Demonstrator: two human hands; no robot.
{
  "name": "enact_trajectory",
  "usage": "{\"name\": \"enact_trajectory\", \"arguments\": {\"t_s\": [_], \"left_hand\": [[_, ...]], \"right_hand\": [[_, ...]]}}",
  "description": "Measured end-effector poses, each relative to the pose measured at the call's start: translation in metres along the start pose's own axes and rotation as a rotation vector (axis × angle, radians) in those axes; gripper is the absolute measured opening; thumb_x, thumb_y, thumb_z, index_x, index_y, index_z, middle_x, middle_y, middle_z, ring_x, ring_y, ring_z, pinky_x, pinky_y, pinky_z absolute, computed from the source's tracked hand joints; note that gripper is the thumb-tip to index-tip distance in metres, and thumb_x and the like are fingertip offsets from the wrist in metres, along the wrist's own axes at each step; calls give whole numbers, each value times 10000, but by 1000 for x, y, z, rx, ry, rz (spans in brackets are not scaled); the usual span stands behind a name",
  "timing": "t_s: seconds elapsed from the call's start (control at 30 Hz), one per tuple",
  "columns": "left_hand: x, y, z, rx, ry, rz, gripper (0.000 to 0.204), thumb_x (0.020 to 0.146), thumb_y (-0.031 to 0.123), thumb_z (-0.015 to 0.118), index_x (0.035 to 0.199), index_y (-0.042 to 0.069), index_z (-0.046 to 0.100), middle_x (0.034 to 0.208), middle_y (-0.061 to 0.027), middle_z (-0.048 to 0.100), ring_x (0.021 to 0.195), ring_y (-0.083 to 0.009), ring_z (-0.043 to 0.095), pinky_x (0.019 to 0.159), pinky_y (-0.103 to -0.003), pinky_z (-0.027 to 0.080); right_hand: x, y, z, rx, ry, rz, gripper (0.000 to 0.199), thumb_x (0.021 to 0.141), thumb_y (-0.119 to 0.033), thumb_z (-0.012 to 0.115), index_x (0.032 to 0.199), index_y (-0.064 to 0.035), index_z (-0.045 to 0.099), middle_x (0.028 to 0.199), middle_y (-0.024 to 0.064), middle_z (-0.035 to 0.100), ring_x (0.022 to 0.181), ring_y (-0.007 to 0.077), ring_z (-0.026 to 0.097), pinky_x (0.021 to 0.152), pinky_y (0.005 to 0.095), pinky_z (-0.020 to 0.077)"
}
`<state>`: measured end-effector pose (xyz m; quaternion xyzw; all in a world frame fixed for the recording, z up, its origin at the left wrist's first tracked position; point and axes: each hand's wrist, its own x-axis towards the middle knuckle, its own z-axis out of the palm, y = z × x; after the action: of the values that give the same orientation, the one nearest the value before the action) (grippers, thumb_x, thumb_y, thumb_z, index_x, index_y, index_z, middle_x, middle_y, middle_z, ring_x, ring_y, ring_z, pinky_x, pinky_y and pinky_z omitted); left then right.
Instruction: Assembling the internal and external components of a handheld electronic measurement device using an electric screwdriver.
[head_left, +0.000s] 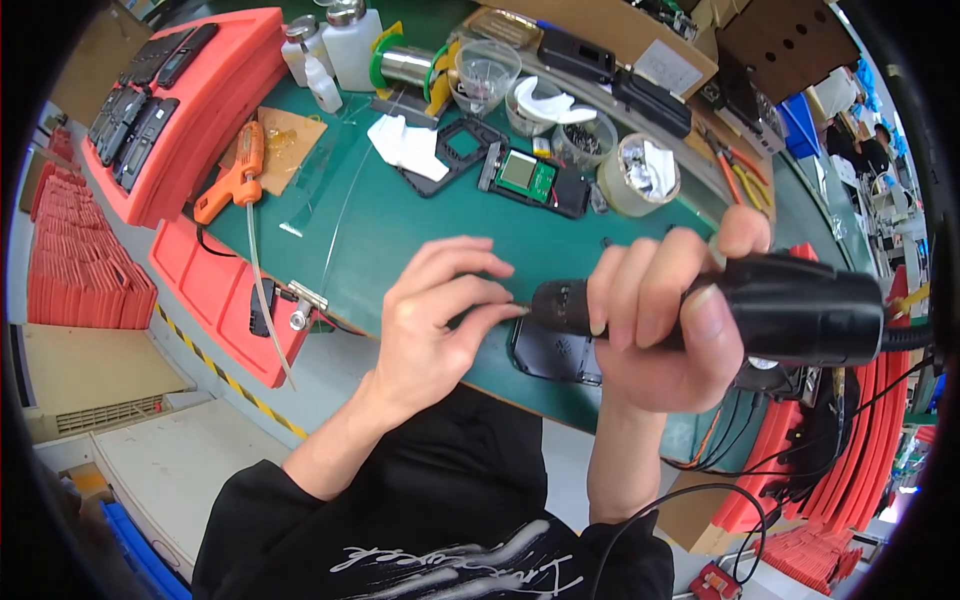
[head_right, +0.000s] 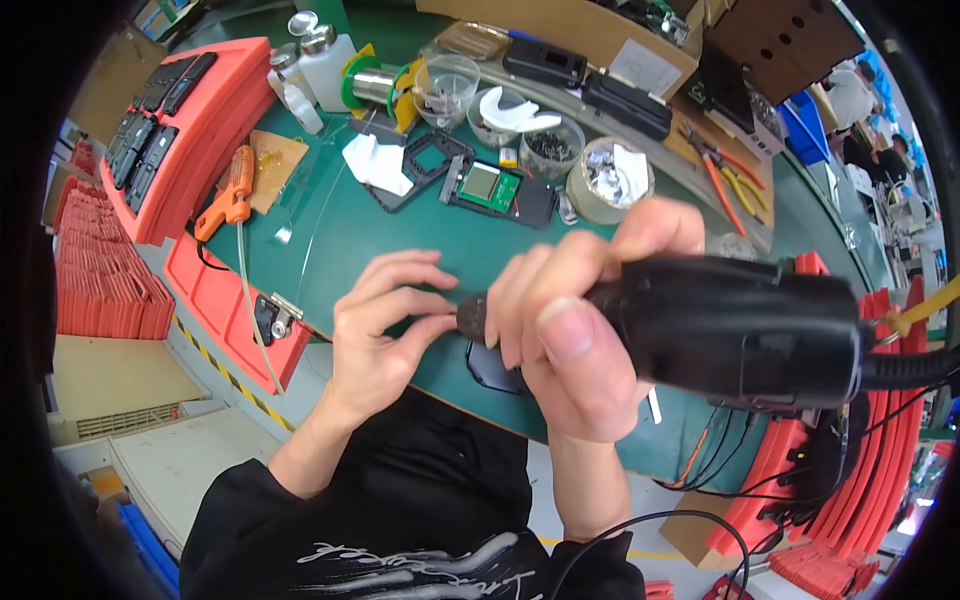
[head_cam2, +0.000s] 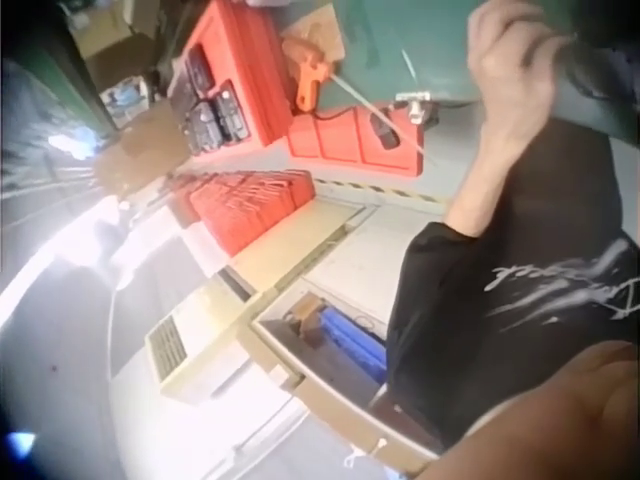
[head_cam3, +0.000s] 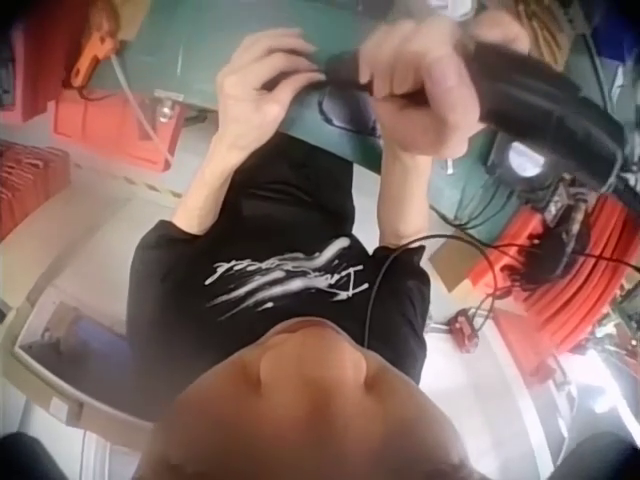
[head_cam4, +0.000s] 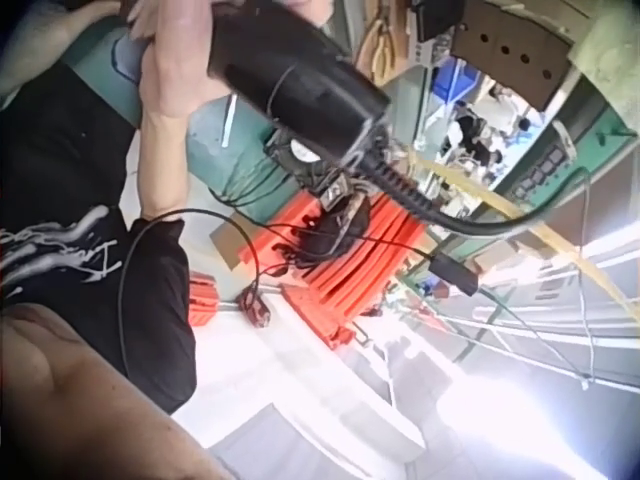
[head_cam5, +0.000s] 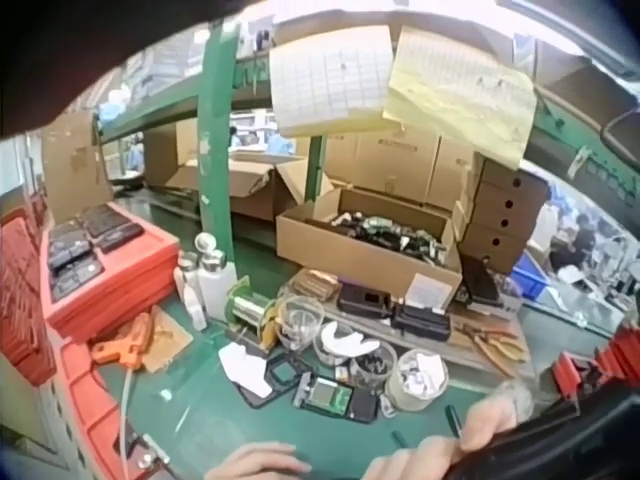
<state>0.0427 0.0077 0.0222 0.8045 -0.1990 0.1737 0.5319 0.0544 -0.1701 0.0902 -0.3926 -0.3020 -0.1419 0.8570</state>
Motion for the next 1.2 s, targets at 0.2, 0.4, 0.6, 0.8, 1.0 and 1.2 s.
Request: {"name": "enact_trajectory", "arguments": {"t_s": [0.2, 0.4, 0.6, 0.8, 1.0, 1.2], "left_hand": [[-1, 21, -3, 30, -174, 49, 481, 658, 89, 906, 1103, 24, 738, 1220, -104, 687, 1243, -355, 600, 1015, -445, 508], [-14, 23, 11, 60, -339, 67, 756, 628, 213, 944, 1302, 14, 663, 1318, -122, 630, 1286, -365, 559, 1041, -460, 495], [-16, 18, 25, 79, -398, 102, 685, 647, 180, 926, 1258, 0, 673, 1268, -130, 639, 1240, -357, 575, 1008, -446, 512], [-16, 17, 27, 63, -433, 112, 659, 653, 156, 912, 1241, -11, 665, 1241, -142, 638, 1189, -357, 584, 965, -441, 526], [-14, 18, 26, 84, -464, 119, 658, 641, 151, 909, 1229, -15, 664, 1221, -149, 640, 1160, -358, 589, 950, -447, 526], [-15, 18, 25, 92, -455, 111, 648, 639, 145, 907, 1218, -14, 662, 1218, -147, 638, 1159, -359, 588, 946, -448, 524]], "right_hand": [[-15, -20, 3, -168, 53, -5, 358, 960, -150, 598, 1243, -83, 388, 664, 46, 499, 517, 166, 470, 531, 323, 427], [-27, -59, 4, -236, 183, 13, 473, 901, -98, 690, 1226, -112, 346, 670, 79, 552, 521, 212, 525, 534, 382, 482], [-41, -78, 6, -331, 168, 113, 517, 850, -91, 727, 1189, -119, 338, 668, 81, 573, 521, 235, 546, 545, 397, 498], [-55, -70, 6, -345, 230, 156, 537, 824, -66, 749, 1161, -119, 334, 659, 83, 578, 519, 239, 549, 551, 400, 501], [-56, -56, 6, -405, 129, 120, 397, 913, -144, 667, 1151, -84, 356, 653, 51, 542, 479, 172, 501, 500, 329, 458], [-57, -51, 6, -432, 130, 152, 422, 913, -148, 676, 1167, -81, 346, 648, 51, 542, 484, 177, 509, 502, 331, 462]]}}
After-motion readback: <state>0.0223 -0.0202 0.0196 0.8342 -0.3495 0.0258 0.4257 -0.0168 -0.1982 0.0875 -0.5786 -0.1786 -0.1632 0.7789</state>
